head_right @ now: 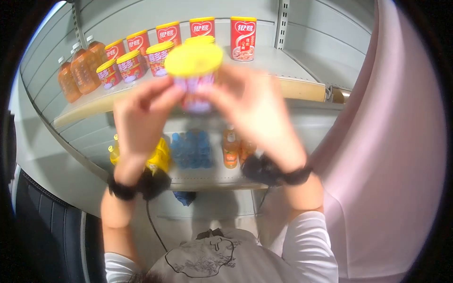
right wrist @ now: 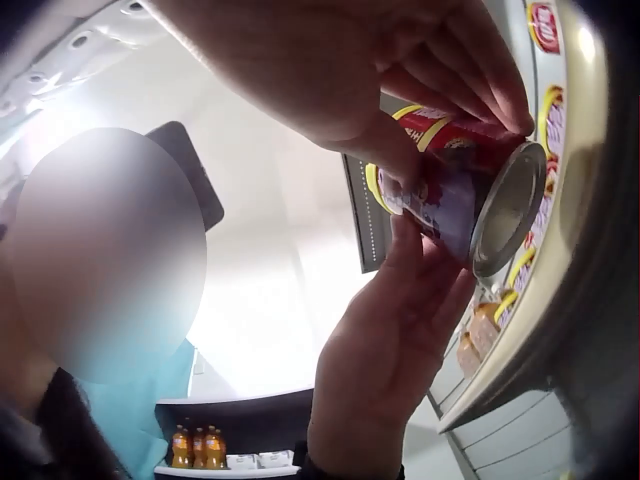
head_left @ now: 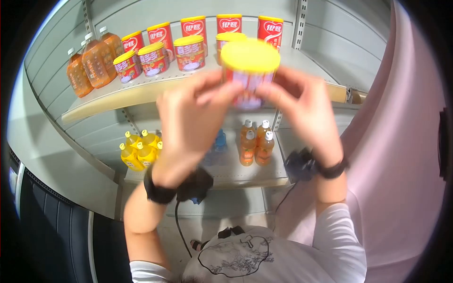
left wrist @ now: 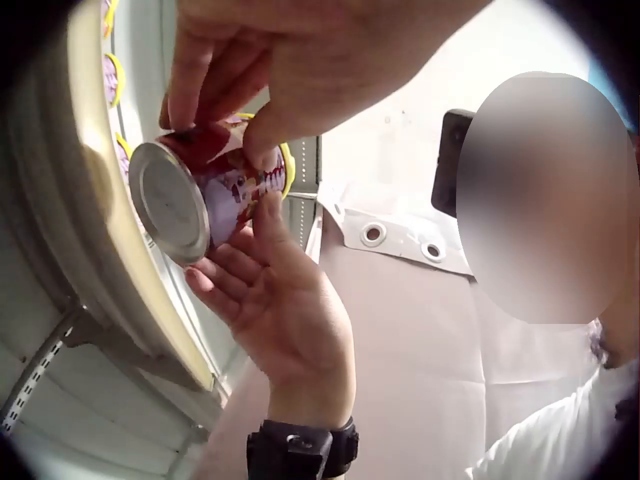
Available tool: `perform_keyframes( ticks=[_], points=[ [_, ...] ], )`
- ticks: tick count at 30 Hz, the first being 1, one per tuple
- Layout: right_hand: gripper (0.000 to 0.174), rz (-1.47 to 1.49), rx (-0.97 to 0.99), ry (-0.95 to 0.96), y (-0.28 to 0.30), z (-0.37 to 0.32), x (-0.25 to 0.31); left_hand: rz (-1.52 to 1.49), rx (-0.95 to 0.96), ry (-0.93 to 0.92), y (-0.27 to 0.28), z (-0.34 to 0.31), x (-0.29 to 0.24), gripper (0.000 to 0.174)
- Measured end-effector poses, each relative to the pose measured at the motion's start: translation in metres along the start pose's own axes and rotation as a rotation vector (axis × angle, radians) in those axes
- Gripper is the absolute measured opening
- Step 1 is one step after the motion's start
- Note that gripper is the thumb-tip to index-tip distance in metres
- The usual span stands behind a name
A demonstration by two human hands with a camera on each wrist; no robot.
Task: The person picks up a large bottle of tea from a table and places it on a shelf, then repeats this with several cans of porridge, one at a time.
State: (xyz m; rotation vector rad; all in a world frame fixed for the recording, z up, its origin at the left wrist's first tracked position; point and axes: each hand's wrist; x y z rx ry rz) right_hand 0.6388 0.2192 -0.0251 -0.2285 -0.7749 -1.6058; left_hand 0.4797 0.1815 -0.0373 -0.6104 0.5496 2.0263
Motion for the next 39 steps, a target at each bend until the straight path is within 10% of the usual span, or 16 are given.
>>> perform_keyframes(
  ticks=[23, 32, 39],
  points=[
    [0.040, -0.174, 0.337, -0.450, 0.061, 0.094, -0.118, 0.181, 0.301, 0.144, -0.102, 0.102, 0.069, 0.026],
    [0.038, -0.305, 0.347, -0.434, 0.070, 0.090, -0.113, 0.277, 0.319, 0.089, -0.099, 0.097, 0.058, 0.027],
    [0.034, -0.583, -0.053, 0.008, 0.083, 0.102, -0.071, 0.268, 0.141, -0.126, -0.063, 0.093, 0.031, 0.032]
  ],
)
Point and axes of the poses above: each hand's wrist, its own z-axis towards the middle knuckle, its own y-axis out of the back of the hand, x = y × z, and after that the axes turned 1 degree about -z, right-handed
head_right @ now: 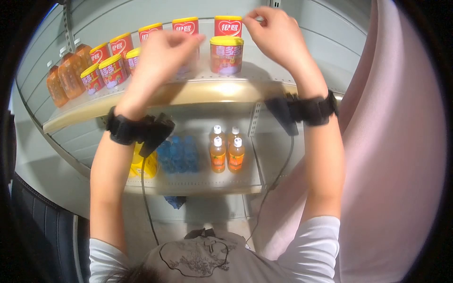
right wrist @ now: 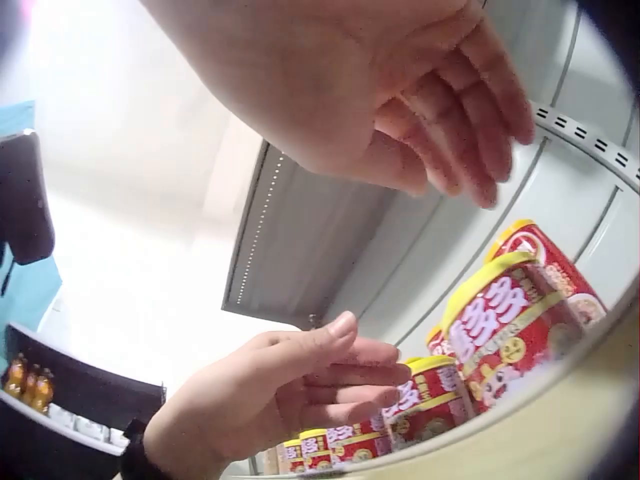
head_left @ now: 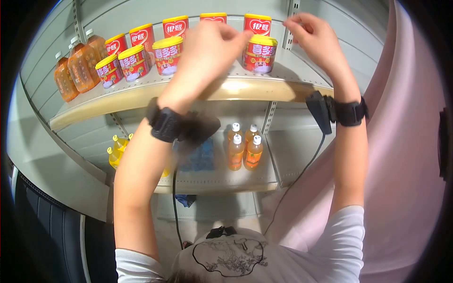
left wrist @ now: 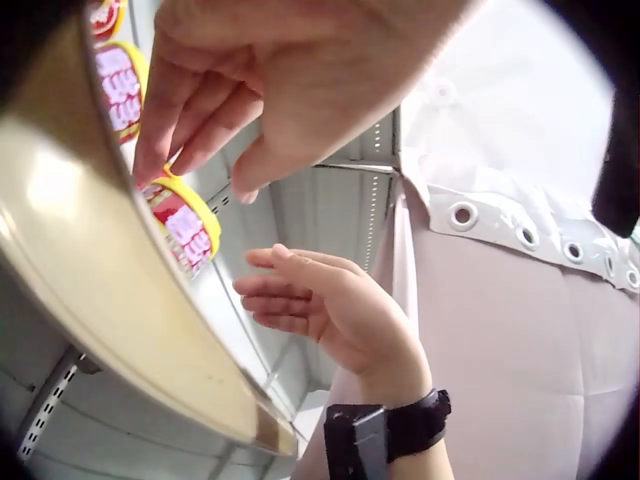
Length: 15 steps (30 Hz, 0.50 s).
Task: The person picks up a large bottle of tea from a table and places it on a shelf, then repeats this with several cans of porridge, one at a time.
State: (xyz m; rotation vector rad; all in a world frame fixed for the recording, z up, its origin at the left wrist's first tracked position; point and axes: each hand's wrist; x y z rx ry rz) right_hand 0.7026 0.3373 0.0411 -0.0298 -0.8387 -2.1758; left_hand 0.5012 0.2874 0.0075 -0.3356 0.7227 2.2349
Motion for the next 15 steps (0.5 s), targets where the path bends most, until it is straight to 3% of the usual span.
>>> perform_keyframes(
  ticks=[3, 5, 6, 7, 8, 11, 13, 15],
  points=[
    [0.032, -0.077, 0.071, 0.136, -0.006, 0.013, 0.016, 0.042, -0.106, 0.052, 0.031, 0.000, -0.013, 0.036],
    [0.036, -0.107, 0.165, 0.055, -0.020, 0.021, 0.012, -0.084, -0.135, -0.004, 0.054, 0.008, 0.000, 0.035],
    [0.037, -0.137, 0.227, 0.004, -0.025, 0.024, 0.012, -0.136, -0.270, 0.134, 0.062, 0.001, -0.029, 0.028],
    [0.038, -0.166, 0.287, -0.044, -0.030, 0.029, 0.012, -0.154, -0.353, 0.055, 0.072, -0.003, -0.027, 0.025],
    [0.039, -0.225, 0.234, -0.064, -0.034, 0.035, 0.008, -0.216, -0.369, 0.079, 0.085, 0.000, -0.019, 0.025],
    [0.038, -0.178, 0.071, 0.039, -0.042, 0.042, 0.016, -0.252, -0.450, 0.116, 0.119, -0.002, -0.004, 0.023],
    [0.038, -0.138, 0.141, 0.138, -0.051, 0.045, 0.039, -0.236, -0.392, 0.205, 0.153, 0.010, 0.048, 0.030],
    [0.037, -0.145, 0.237, 0.266, -0.069, 0.058, 0.061, -0.206, -0.355, 0.316, 0.170, -0.004, 0.056, 0.027]
  ],
)
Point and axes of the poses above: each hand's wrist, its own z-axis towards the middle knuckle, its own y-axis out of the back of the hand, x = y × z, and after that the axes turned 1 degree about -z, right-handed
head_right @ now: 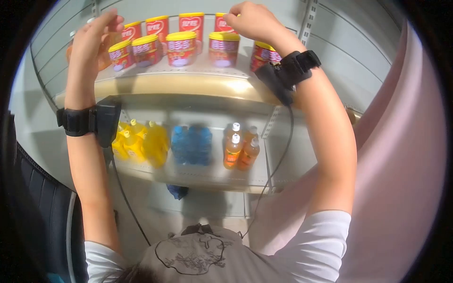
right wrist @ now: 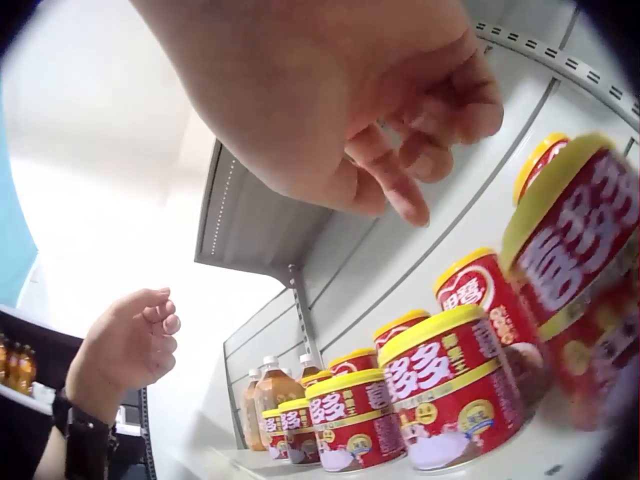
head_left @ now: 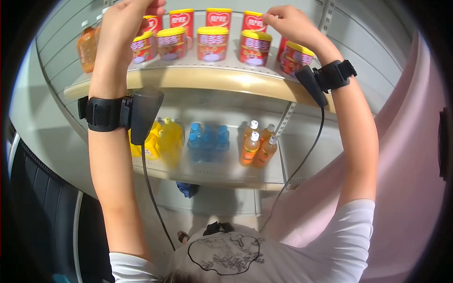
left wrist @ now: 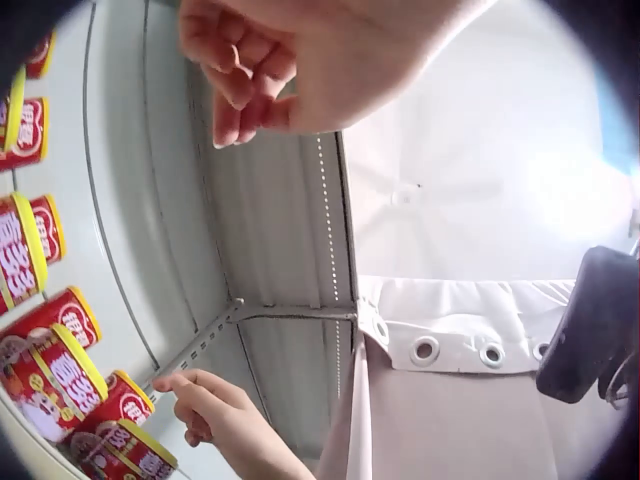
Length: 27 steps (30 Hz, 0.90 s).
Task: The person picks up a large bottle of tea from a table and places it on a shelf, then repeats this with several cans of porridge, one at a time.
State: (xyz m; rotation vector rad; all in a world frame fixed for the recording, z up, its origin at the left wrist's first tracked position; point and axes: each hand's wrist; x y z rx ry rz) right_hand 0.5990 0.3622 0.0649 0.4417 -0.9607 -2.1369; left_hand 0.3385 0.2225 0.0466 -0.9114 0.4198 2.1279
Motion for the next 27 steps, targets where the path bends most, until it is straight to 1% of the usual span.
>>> perform_keyframes(
  ticks=[1, 4, 5, 8, 9, 11, 13, 16, 19, 22, 23, 26, 27],
  points=[
    [0.038, -0.088, 0.079, -0.044, -0.006, 0.010, 0.004, 0.023, 0.013, 0.049, 0.009, -0.002, 0.003, 0.025],
    [0.040, -0.062, 0.162, -0.028, -0.012, 0.024, 0.023, 0.079, 0.013, 0.068, 0.036, -0.007, 0.012, 0.024],
    [0.042, -0.057, 0.028, -0.014, -0.021, 0.033, 0.022, 0.058, 0.000, 0.095, 0.045, -0.007, 0.018, 0.025],
    [0.043, -0.032, 0.009, 0.048, -0.029, 0.049, 0.050, 0.063, -0.034, 0.114, 0.072, -0.005, 0.030, 0.024],
    [0.043, -0.050, -0.040, 0.077, -0.038, 0.051, 0.062, 0.074, -0.038, 0.111, 0.078, -0.006, 0.029, 0.025],
    [0.042, -0.131, 0.072, 0.011, -0.052, 0.065, 0.070, 0.091, -0.046, 0.098, 0.089, -0.010, 0.025, 0.027],
    [0.041, -0.167, 0.183, -0.062, -0.054, 0.077, 0.082, 0.110, -0.052, 0.103, 0.103, -0.012, 0.025, 0.024],
    [0.042, -0.096, 0.060, -0.093, -0.054, 0.088, 0.108, 0.136, -0.084, 0.094, 0.126, -0.008, 0.029, 0.024],
    [0.042, 0.024, 0.023, 0.101, -0.076, 0.101, 0.132, 0.125, -0.090, 0.085, 0.145, -0.003, 0.042, 0.026],
    [0.043, -0.100, 0.204, 0.028, -0.098, 0.122, 0.148, 0.146, -0.087, 0.119, 0.158, 0.000, 0.047, 0.026],
    [0.044, -0.150, 0.152, -0.007, -0.104, 0.128, 0.150, 0.160, -0.090, 0.137, 0.162, 0.000, 0.047, 0.025],
    [0.044, 0.010, 0.197, 0.050, -0.097, 0.134, 0.172, 0.178, -0.101, 0.123, 0.174, 0.002, 0.051, 0.027],
    [0.044, 0.048, 0.192, 0.115, -0.102, 0.136, 0.179, 0.183, -0.105, 0.140, 0.178, 0.003, 0.053, 0.027]
  ],
)
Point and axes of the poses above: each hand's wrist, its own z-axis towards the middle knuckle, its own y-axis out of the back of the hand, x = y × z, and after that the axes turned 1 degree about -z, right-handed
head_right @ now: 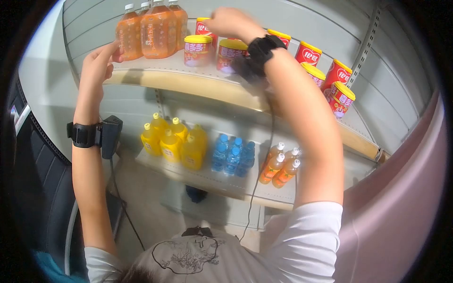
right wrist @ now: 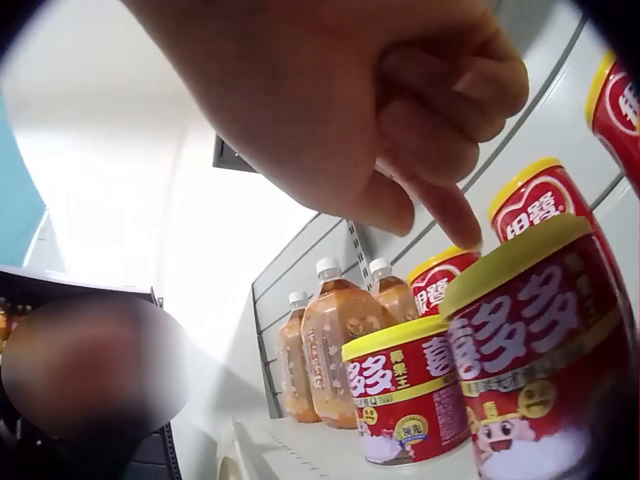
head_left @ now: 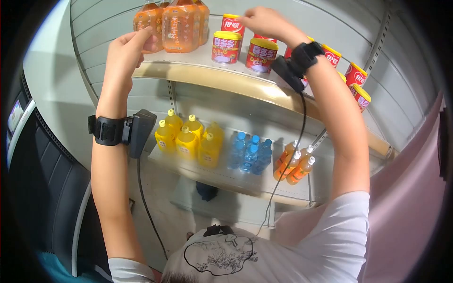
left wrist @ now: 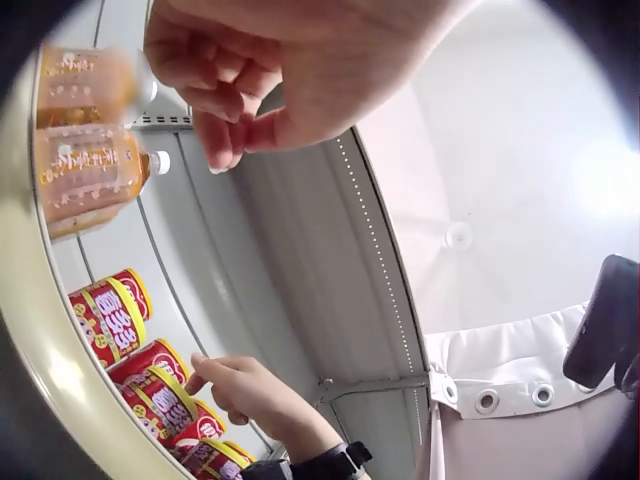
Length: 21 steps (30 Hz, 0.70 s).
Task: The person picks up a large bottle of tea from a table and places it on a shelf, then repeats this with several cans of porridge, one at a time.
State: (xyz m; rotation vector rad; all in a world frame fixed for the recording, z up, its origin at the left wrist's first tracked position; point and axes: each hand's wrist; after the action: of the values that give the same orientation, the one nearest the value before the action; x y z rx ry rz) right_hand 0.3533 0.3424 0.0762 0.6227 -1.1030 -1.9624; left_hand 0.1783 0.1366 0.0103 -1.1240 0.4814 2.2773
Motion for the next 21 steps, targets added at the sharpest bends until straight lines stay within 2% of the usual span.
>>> perform_keyframes(
  ticks=[2, 5, 10, 14, 17, 21],
  points=[
    [0.044, 0.060, -0.013, 0.138, -0.016, 0.012, 0.009, 0.011, -0.006, 0.033, 0.004, 0.003, 0.005, 0.026],
    [0.045, -0.053, 0.068, 0.043, -0.028, 0.031, 0.019, 0.010, 0.023, 0.026, 0.008, 0.002, 0.008, 0.025],
    [0.050, -0.021, -0.137, -0.057, -0.007, 0.058, 0.005, -0.033, 0.006, 0.044, 0.016, 0.004, 0.019, 0.024],
    [0.057, -0.105, -0.011, -0.071, -0.029, 0.094, -0.015, -0.004, 0.011, 0.052, 0.020, -0.006, 0.020, 0.024],
    [0.061, -0.035, 0.002, -0.115, -0.032, 0.091, -0.007, 0.006, 0.045, 0.080, 0.024, -0.014, 0.022, 0.025],
    [0.064, -0.053, -0.213, -0.189, -0.011, 0.080, -0.015, 0.002, 0.069, 0.134, 0.022, -0.030, 0.016, 0.025]
  ],
)
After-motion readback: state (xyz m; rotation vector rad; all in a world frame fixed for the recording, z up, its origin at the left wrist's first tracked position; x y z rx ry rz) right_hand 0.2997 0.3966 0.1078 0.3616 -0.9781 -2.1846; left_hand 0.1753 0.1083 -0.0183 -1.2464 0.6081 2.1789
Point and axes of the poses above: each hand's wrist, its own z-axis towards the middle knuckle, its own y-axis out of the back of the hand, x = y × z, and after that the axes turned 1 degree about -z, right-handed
